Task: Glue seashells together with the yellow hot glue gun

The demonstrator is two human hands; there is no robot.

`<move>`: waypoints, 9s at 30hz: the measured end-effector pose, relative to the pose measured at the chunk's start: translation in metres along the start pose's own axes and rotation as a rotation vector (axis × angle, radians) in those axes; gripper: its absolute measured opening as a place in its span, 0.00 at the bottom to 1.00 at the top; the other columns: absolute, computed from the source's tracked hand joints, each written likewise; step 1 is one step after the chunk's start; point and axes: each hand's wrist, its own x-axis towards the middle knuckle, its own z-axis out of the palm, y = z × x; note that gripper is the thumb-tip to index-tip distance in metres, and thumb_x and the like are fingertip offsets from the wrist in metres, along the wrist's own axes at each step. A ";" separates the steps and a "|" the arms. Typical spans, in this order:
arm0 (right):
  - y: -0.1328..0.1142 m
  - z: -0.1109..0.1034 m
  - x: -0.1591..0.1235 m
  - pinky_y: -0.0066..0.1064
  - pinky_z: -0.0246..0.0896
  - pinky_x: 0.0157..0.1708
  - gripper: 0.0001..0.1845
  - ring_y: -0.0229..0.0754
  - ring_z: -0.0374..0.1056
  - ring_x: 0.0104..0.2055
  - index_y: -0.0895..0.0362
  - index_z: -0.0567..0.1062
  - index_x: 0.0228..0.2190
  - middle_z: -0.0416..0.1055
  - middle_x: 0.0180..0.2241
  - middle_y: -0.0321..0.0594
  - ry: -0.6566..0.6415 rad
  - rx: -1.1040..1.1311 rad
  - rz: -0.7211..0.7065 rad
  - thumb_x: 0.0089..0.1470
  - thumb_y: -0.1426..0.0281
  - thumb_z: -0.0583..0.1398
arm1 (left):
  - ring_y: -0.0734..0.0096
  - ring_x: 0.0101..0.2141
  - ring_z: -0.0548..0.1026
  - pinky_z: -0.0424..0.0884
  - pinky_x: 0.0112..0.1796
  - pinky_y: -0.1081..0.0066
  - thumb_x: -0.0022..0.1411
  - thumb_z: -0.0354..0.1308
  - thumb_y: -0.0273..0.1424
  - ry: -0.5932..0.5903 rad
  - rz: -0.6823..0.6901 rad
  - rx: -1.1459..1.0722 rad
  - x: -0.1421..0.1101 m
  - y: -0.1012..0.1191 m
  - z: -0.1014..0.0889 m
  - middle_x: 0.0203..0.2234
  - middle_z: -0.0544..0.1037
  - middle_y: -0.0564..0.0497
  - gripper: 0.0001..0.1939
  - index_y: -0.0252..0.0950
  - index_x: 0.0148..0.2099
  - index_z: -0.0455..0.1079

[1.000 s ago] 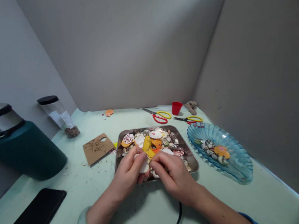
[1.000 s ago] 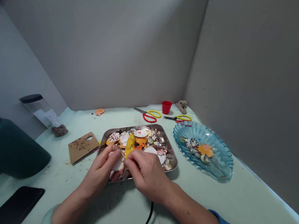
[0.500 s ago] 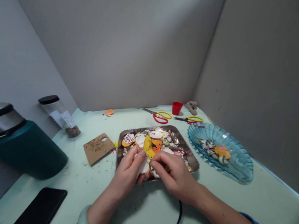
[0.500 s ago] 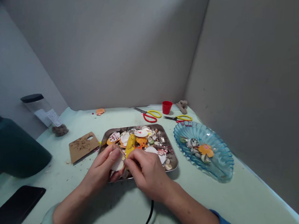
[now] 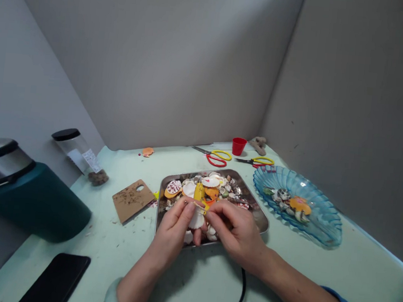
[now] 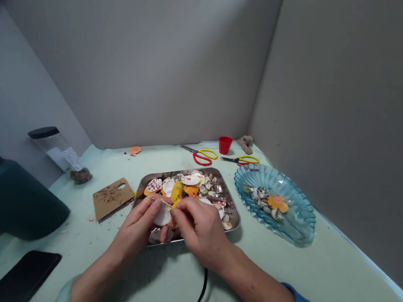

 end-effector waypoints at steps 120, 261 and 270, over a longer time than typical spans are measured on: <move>0.005 -0.039 0.020 0.27 0.56 0.19 0.25 0.32 0.55 0.18 0.54 0.69 0.41 0.64 0.24 0.30 -0.015 0.926 0.545 0.48 0.52 0.67 | 0.82 0.14 0.62 0.61 0.17 0.79 0.52 0.67 0.45 0.643 0.189 -0.025 0.006 -0.003 -0.002 0.19 0.72 0.58 0.21 0.33 0.40 0.78; 0.005 -0.032 0.001 0.34 0.67 0.35 0.21 0.48 0.70 0.36 0.53 0.79 0.43 0.70 0.24 0.38 -0.302 0.238 0.105 0.62 0.52 0.56 | 0.78 0.14 0.64 0.60 0.17 0.79 0.57 0.62 0.46 0.697 0.171 0.218 0.003 0.000 -0.005 0.11 0.66 0.59 0.21 0.33 0.42 0.78; 0.005 -0.031 0.002 0.31 0.63 0.28 0.19 0.40 0.64 0.26 0.55 0.76 0.31 0.69 0.27 0.38 -0.288 0.175 0.071 0.61 0.54 0.56 | 0.76 0.14 0.65 0.63 0.19 0.78 0.56 0.63 0.47 0.620 0.116 0.133 0.006 0.001 -0.004 0.08 0.65 0.60 0.21 0.32 0.39 0.77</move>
